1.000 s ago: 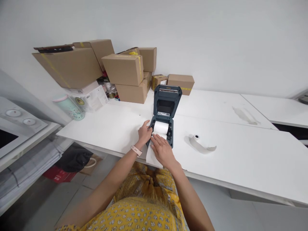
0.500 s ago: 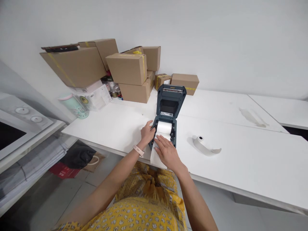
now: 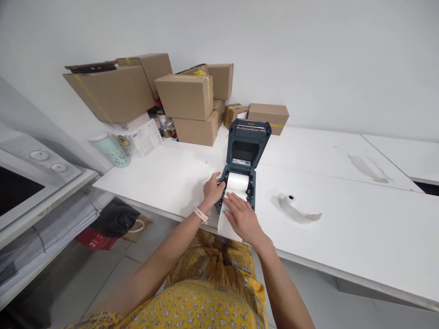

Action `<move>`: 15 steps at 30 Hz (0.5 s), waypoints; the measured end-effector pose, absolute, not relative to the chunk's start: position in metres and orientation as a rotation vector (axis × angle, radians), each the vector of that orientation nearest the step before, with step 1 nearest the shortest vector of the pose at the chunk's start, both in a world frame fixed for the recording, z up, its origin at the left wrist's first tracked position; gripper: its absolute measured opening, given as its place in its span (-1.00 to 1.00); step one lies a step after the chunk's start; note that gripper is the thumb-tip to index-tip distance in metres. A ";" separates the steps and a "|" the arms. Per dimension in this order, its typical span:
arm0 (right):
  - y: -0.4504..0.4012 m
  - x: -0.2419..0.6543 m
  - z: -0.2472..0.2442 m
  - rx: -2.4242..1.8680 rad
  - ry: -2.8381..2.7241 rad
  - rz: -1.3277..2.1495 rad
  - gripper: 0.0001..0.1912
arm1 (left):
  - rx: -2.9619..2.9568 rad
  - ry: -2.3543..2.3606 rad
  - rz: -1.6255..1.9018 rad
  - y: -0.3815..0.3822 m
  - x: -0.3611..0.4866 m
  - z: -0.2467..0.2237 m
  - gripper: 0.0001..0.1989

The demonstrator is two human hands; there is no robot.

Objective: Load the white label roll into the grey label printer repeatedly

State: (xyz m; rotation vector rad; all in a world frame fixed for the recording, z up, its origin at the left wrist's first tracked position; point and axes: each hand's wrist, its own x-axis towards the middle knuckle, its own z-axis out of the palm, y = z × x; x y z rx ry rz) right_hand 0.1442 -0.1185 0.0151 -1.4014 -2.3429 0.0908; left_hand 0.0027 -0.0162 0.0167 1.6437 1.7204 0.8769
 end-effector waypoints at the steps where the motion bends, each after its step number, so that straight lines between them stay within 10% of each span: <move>1: -0.119 0.144 0.015 -1.405 -2.339 0.092 -0.53 | 1.637 1.713 0.874 -0.016 0.003 0.016 -0.53; 15: -0.117 0.175 0.039 -1.292 -2.130 0.338 -0.55 | 1.692 1.573 0.798 -0.012 -0.007 0.018 -0.54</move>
